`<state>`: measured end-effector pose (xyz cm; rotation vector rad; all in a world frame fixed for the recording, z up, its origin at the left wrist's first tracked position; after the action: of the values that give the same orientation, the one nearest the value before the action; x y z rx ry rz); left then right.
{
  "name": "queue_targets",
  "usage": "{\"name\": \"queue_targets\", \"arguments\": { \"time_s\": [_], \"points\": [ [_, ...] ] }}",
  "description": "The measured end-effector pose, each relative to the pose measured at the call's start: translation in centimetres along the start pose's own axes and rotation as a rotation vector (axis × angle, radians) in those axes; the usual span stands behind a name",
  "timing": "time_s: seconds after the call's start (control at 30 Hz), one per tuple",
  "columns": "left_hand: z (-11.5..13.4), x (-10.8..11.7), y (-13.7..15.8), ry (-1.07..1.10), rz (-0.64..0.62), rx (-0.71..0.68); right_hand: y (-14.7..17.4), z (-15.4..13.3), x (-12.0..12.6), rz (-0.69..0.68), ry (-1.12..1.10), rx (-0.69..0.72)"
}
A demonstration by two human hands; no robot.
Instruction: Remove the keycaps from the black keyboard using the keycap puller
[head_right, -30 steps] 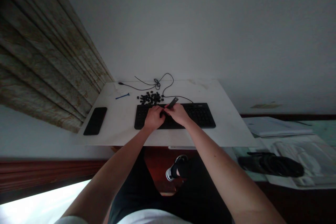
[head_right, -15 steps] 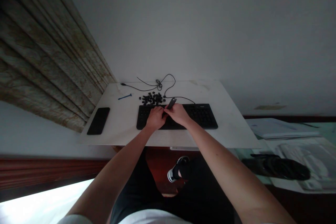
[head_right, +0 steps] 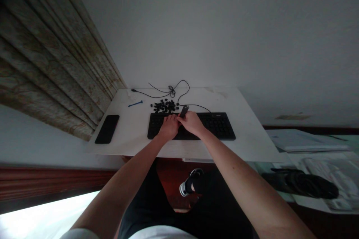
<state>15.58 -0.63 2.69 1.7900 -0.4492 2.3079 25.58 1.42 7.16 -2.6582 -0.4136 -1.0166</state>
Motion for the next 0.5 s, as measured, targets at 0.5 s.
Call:
{"name": "queue_targets", "arguments": {
  "time_s": [0.5],
  "points": [
    [0.0,0.1,0.0,0.019,0.010,0.006,-2.8,-4.4,4.8,0.105,0.075,0.041]
  ]
}}
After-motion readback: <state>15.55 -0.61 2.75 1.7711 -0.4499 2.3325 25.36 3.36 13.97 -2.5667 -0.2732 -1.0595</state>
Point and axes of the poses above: each hand's wrist, its own y-axis away from the middle knuckle, its own x-axis out of the back of the hand, z = x × y, the point moved 7 cm from there along -y, towards the middle knuckle, and after that the axes turned 6 degrees about x, right-handed, at the moved point
